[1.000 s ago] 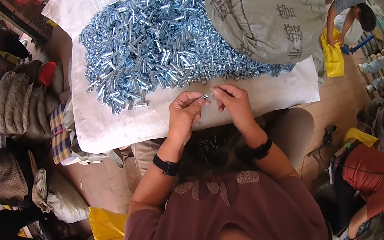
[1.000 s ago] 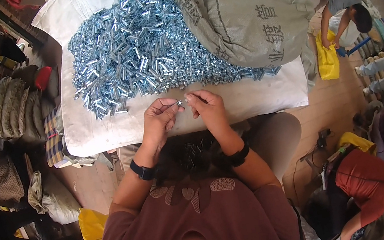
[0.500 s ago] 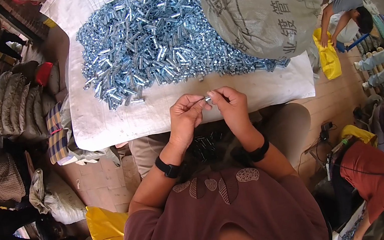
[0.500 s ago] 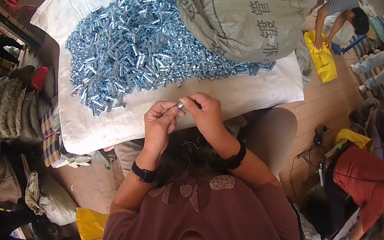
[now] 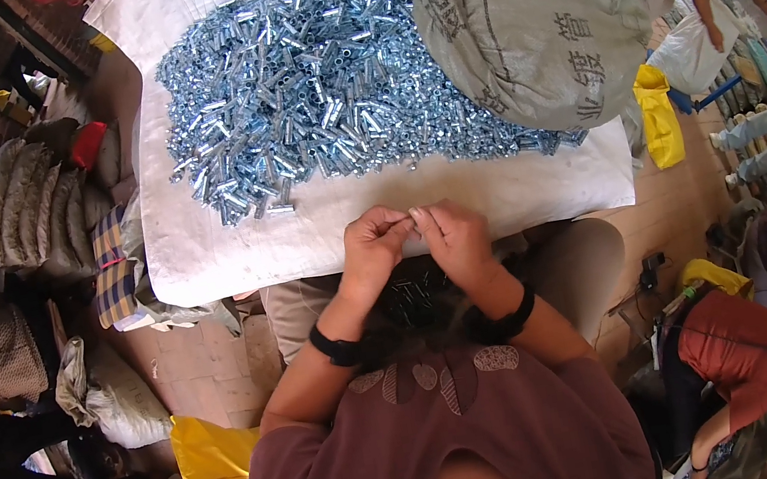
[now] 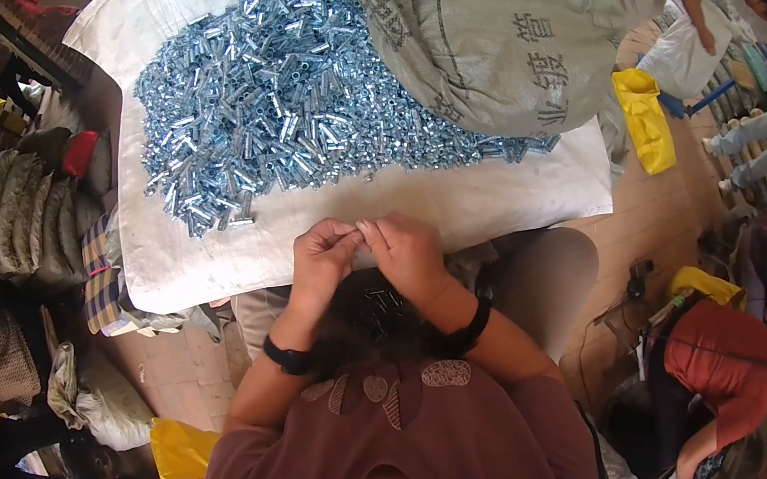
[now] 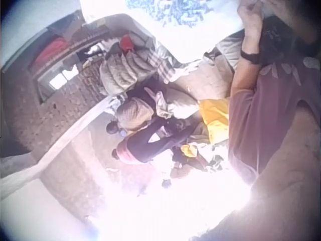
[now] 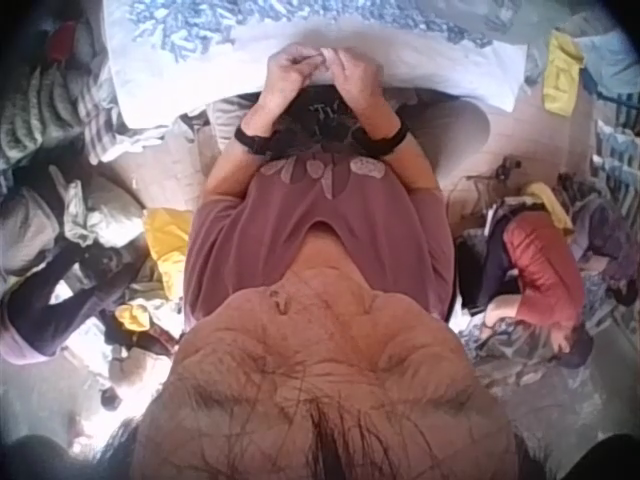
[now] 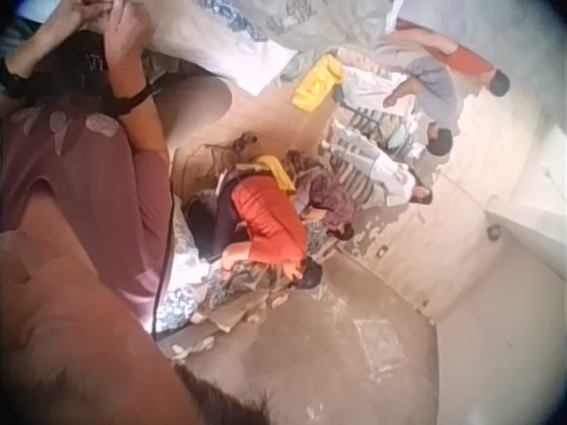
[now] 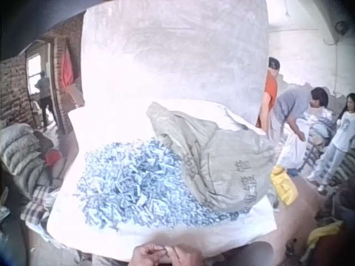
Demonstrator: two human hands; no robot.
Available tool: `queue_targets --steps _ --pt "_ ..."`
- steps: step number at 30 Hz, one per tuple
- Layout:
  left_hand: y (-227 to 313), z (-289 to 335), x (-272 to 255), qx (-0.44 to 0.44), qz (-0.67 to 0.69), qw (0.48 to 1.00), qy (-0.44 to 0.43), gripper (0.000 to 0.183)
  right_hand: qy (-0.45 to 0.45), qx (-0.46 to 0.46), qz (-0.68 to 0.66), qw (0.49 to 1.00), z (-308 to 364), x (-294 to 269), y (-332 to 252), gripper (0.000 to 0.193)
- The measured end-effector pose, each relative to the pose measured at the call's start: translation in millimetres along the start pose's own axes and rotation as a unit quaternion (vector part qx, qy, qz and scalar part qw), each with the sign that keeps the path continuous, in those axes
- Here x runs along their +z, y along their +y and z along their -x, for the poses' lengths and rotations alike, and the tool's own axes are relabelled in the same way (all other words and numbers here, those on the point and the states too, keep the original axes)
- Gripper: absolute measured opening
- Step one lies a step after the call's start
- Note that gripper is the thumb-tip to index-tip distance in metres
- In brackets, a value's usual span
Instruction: Sorting or assembling small blue metal tube components on a workspace.
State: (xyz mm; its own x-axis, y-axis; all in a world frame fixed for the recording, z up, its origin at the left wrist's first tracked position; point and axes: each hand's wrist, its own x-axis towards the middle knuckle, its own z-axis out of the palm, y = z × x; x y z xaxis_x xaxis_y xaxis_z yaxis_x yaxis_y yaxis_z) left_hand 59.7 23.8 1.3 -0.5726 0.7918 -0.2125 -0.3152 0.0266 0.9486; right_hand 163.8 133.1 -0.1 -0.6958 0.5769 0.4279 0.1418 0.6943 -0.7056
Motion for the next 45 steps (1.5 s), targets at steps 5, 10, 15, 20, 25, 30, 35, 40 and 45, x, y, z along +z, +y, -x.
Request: queue_targets --steps 5,10,15,20,25,30,35,40,45 --pt "21 -21 -19 0.226 -0.399 0.889 -0.001 0.018 0.017 -0.066 0.078 0.995 -41 4 22 0.013" --pt "36 -62 -23 0.307 -0.547 0.761 0.161 0.016 -0.052 -0.031 0.179 0.982 -52 13 32 0.014" --pt "59 -86 -41 0.345 -0.617 0.698 0.117 0.024 -0.049 -0.017 0.121 0.991 -51 10 36 0.014" --pt "54 -102 -47 0.300 -0.665 0.678 0.090 0.022 -0.013 0.018 0.059 0.998 -51 13 40 0.013" --pt "65 -82 -37 0.280 -0.616 0.726 0.122 0.013 -0.013 0.253 -0.239 0.937 -55 3 34 0.013" --pt "46 -47 -22 0.249 -0.477 0.840 0.072 0.018 -0.016 0.252 -0.372 0.893 -52 -7 19 0.014" --pt "24 -16 -5 0.160 -0.156 0.975 -0.015 0.011 -0.013 0.252 -0.443 0.860 -41 -15 -5 0.016" --pt "21 0 6 0.092 -0.022 0.995 -0.018 0.009 -0.043 0.248 -0.421 0.871 -29 -21 -12 0.017" --pt "22 5 10 0.078 0.028 0.996 -0.032 0.010 -0.048 0.259 -0.401 0.877 -24 -23 -9 0.017"
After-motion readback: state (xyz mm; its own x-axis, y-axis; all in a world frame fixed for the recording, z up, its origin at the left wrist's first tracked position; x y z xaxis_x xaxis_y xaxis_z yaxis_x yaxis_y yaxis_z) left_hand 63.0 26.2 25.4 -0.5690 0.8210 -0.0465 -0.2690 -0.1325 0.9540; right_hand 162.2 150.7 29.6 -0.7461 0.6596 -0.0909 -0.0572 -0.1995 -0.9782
